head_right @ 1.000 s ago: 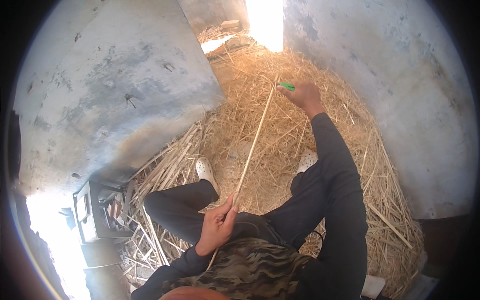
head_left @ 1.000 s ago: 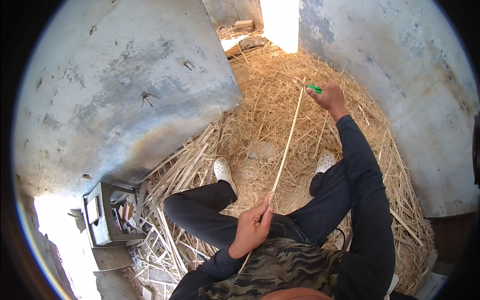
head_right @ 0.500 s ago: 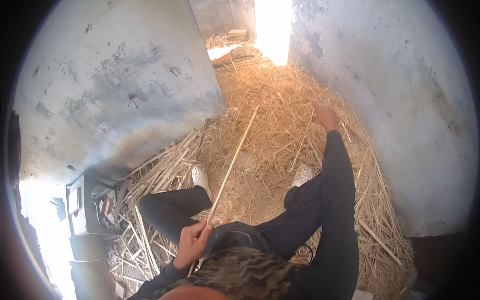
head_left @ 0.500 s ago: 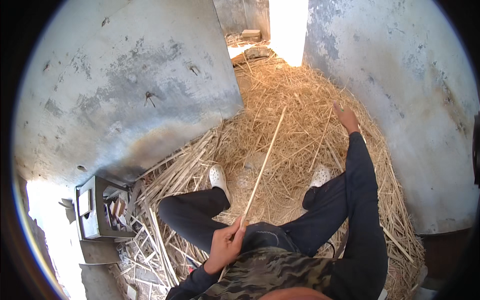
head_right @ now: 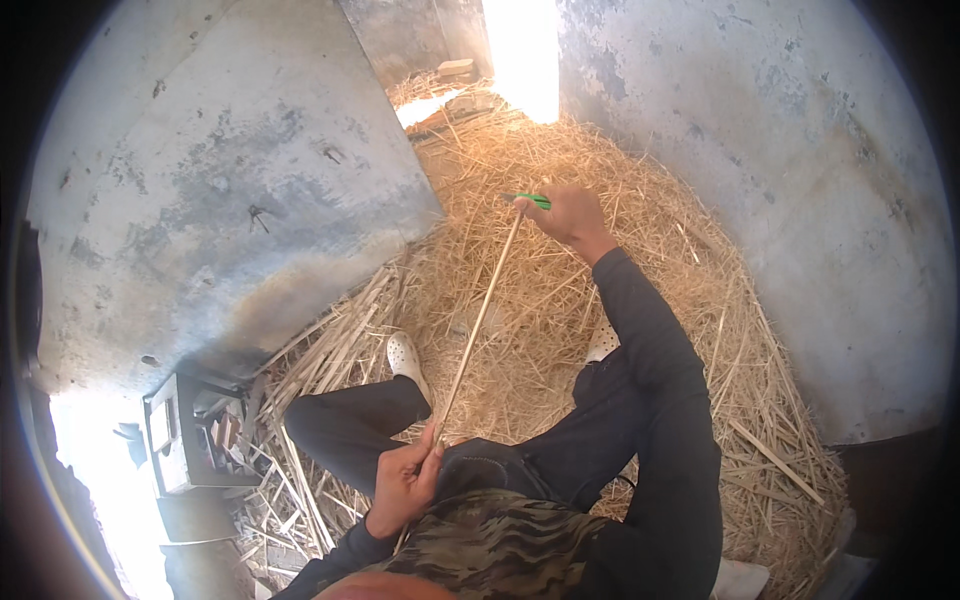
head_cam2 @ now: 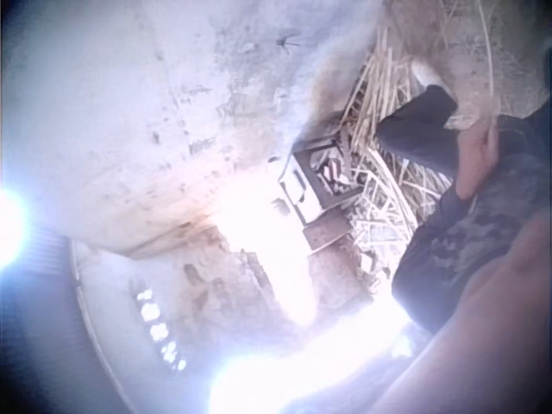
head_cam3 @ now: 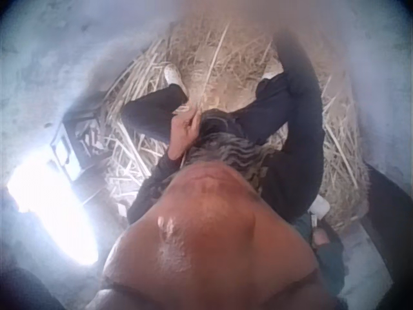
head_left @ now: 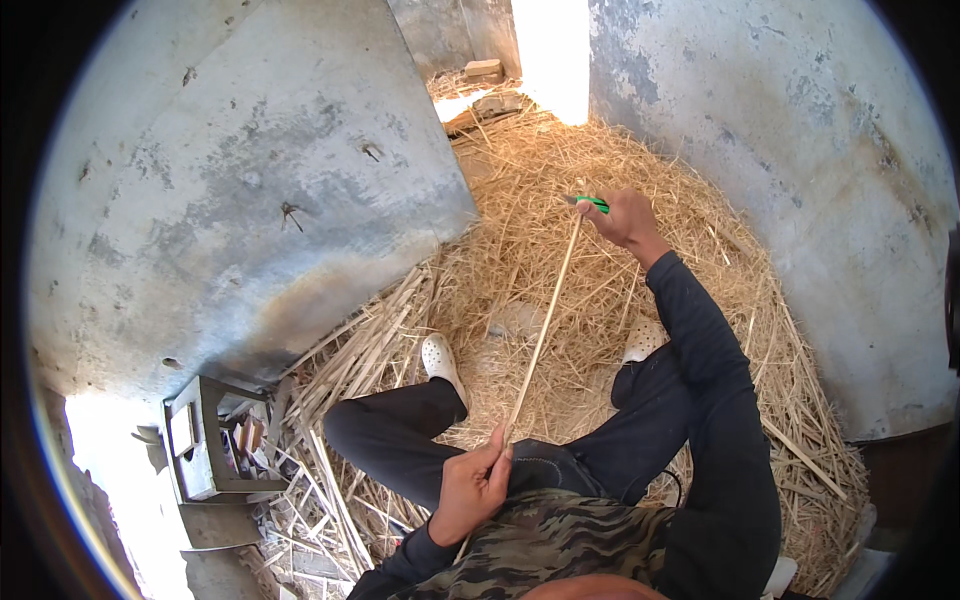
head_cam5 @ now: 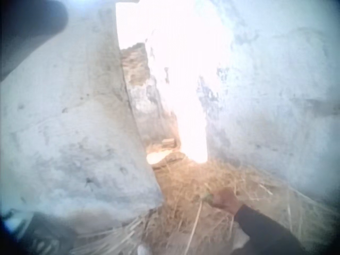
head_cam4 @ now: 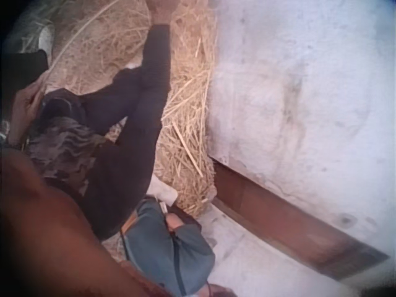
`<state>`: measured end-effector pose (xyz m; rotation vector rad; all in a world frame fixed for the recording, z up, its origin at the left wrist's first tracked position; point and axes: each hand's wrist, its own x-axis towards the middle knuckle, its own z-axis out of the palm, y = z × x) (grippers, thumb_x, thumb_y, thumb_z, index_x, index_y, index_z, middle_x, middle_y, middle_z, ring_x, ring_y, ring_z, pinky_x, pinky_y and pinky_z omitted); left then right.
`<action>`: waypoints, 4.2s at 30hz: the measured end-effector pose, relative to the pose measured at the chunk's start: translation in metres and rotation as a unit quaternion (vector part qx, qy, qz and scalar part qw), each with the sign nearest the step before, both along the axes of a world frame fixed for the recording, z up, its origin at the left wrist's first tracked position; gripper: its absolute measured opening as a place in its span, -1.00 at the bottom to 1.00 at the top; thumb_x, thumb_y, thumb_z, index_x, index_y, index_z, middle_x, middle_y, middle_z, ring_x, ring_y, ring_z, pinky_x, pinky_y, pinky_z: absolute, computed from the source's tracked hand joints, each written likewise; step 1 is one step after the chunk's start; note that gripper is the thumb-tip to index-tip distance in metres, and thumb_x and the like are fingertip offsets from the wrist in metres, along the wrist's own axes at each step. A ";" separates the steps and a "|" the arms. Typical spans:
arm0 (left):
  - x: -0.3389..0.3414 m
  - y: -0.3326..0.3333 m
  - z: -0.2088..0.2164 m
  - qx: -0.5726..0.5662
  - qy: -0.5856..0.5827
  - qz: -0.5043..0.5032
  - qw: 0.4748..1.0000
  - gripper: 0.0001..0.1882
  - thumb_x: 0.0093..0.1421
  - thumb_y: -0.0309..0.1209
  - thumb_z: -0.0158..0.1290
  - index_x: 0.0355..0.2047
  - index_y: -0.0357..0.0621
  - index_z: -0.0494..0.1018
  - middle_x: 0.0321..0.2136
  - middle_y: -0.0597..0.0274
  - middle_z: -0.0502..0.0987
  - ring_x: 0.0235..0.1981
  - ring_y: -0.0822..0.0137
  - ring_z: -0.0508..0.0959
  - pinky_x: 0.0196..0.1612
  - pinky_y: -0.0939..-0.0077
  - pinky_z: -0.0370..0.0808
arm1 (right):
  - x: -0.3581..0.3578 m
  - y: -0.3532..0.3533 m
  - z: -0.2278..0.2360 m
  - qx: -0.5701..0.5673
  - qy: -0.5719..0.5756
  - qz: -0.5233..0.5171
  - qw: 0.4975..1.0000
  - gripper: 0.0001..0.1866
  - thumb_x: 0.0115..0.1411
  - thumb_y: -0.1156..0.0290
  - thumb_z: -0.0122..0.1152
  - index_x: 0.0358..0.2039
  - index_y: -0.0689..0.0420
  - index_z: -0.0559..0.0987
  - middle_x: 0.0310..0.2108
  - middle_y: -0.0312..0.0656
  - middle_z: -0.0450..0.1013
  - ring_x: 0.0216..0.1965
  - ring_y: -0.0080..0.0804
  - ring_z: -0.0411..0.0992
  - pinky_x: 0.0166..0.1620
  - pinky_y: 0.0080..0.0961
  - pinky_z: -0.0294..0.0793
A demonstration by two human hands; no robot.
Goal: The person sits cross-legged on a straw-covered floor and uses a green utility knife to peel the outer layer off a long, thin wooden stick. They hold the stick with their left hand and scrape the blade along its length with their right hand, repeating the motion to remove the bark.
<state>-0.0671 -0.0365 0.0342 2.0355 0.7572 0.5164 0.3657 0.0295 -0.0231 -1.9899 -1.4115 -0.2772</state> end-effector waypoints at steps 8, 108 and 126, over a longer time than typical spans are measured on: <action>-0.001 0.006 0.009 0.061 0.021 -0.004 0.998 -0.69 0.15 -0.58 0.05 -0.07 -0.40 0.47 -0.73 -0.04 0.31 -0.77 0.31 0.34 -0.61 0.51 0.30 | 0.037 0.005 -0.037 -0.079 -0.131 0.007 0.988 -0.15 0.07 -0.56 -0.36 -0.75 0.05 0.35 -0.81 -0.24 0.27 -0.74 -0.29 0.33 -0.62 -0.33 0.29; 0.061 0.060 0.003 0.001 -0.053 0.096 0.994 -0.67 0.25 -0.50 -0.01 0.01 -0.38 0.42 -0.76 0.24 0.16 -0.65 0.65 0.16 -0.61 0.62 0.16 | -0.133 0.000 0.007 -0.082 -0.019 0.088 0.993 -0.24 0.01 -0.50 -0.04 -0.81 0.01 0.43 -0.88 -0.29 0.23 -0.85 -0.37 0.19 -0.72 -0.42 0.15; 0.027 0.022 0.000 -0.114 -0.081 0.030 0.990 -0.62 0.23 -0.52 0.03 0.06 -0.36 0.39 -0.72 0.42 0.16 -0.64 0.67 0.16 -0.60 0.66 0.13 | -0.050 0.001 -0.007 -0.051 0.081 0.009 0.995 -0.15 0.09 -0.53 -0.30 -0.83 0.03 0.37 -0.88 -0.36 0.11 -0.82 -0.46 0.11 -0.73 -0.36 0.02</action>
